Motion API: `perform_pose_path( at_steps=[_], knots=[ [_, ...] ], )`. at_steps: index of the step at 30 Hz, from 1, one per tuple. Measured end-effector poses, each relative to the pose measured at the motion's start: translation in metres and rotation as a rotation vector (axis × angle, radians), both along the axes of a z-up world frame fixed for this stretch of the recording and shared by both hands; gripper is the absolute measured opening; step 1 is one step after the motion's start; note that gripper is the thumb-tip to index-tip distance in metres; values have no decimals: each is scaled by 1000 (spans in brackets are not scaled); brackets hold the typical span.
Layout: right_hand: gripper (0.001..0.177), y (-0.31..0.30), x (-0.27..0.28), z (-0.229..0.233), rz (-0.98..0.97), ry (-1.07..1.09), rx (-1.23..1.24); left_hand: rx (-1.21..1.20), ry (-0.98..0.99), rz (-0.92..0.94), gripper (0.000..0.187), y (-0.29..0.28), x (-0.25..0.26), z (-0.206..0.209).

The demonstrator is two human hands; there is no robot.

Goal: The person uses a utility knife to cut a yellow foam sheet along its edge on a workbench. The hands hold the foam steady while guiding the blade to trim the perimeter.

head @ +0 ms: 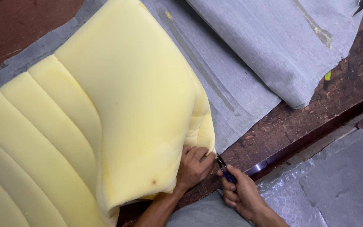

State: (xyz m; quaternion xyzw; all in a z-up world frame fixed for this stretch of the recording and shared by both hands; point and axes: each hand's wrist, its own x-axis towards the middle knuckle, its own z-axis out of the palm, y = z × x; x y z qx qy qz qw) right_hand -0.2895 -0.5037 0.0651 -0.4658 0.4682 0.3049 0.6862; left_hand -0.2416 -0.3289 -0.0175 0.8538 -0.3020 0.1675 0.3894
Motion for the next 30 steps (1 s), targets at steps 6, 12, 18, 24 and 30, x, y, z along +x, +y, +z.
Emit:
perform_pose_path(
  at_steps=[6, 12, 18, 24, 30],
  knots=[
    [40, -2, 3, -9, -115, -21, 95, -4, -1, 11, 22, 0, 0, 0],
    [39, -2, 3, -9, -114, -35, 107, 12, 10, -6, 17, 2, 1, 1],
    [38, 3, 9, -8, -116, -13, 64, 8, -5, -21, 19, 5, 0, 6],
    [34, 5, 10, -13, -125, -44, 59, -13, 18, -23, 20, 4, 1, 5],
    [35, 7, 6, -11, -141, -76, 98, -79, 41, 3, 24, 0, -1, -2]
  ],
)
